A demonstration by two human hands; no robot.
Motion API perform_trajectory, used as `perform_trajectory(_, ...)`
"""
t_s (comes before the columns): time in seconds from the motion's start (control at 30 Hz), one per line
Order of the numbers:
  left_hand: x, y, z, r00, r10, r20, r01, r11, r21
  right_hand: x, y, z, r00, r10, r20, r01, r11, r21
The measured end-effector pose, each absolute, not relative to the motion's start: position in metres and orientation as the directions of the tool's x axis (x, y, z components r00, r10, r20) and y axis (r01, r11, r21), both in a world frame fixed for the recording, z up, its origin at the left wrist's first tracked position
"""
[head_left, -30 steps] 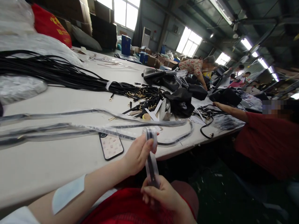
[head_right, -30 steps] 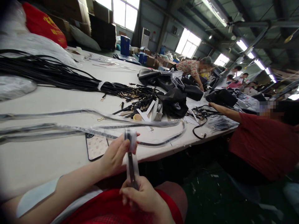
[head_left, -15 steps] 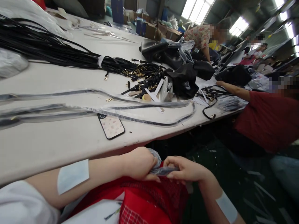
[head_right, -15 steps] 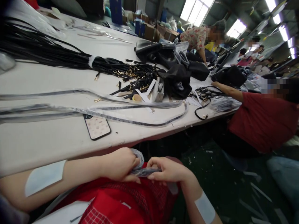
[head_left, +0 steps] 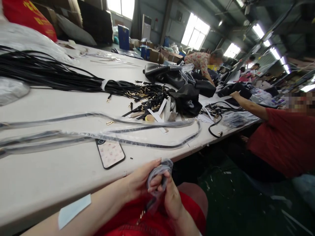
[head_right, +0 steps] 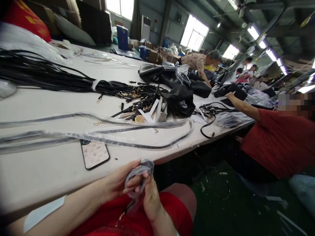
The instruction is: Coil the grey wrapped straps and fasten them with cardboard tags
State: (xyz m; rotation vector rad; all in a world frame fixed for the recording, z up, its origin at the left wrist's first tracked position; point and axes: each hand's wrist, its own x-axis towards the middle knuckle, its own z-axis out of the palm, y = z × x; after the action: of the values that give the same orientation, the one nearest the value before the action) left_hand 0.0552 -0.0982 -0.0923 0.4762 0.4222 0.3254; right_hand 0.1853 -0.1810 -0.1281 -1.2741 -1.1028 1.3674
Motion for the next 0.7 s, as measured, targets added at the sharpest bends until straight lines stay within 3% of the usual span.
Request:
perform_trajectory(0.1, 0.055, -0.094, -0.093, 0.866, 0.426, -0.261, -0.297, 0.859, 0.416, 0.167, -0.179, -0.135, 0.133, 0.981, -0.139, -0.245, -0.103, -0.964)
perform_trajectory(0.2, 0.05, -0.093, -0.093, 0.892, 0.397, -0.218, -0.301, 0.878, 0.371, 0.174, -0.176, -0.13, 0.155, 0.979, -0.134, -0.216, -0.099, -0.971)
perform_trajectory(0.27, 0.047, -0.095, -0.093, 0.895, 0.392, -0.213, -0.283, 0.868, 0.408, 0.19, -0.177, -0.118, 0.116, 0.989, -0.095, -0.079, -0.086, -0.993)
perform_trajectory(0.37, 0.042, -0.099, -0.094, 0.844, 0.468, -0.262, -0.268, 0.791, 0.55, 0.22, -0.179, -0.092, -0.012, 0.998, -0.067, 0.258, -0.062, -0.964)
perform_trajectory(0.47, 0.04, -0.102, -0.095, 0.776, 0.53, -0.341, -0.184, 0.709, 0.681, 0.242, -0.181, -0.069, -0.154, 0.97, -0.189, 0.515, -0.085, -0.853)
perform_trajectory(0.53, 0.041, -0.103, -0.095, 0.725, 0.598, -0.343, -0.047, 0.539, 0.841, 0.248, -0.181, -0.061, -0.226, 0.931, -0.287, 0.622, -0.089, -0.778)
perform_trajectory(0.6, 0.042, -0.104, -0.094, 0.722, 0.636, -0.271, 0.136, 0.254, 0.958, 0.246, -0.181, -0.059, -0.262, 0.906, -0.333, 0.687, -0.068, -0.724)
perform_trajectory(0.7, 0.042, -0.102, -0.092, 0.78, 0.576, -0.246, 0.301, -0.002, 0.953, 0.237, -0.18, -0.063, -0.268, 0.911, -0.314, 0.686, -0.049, -0.726)
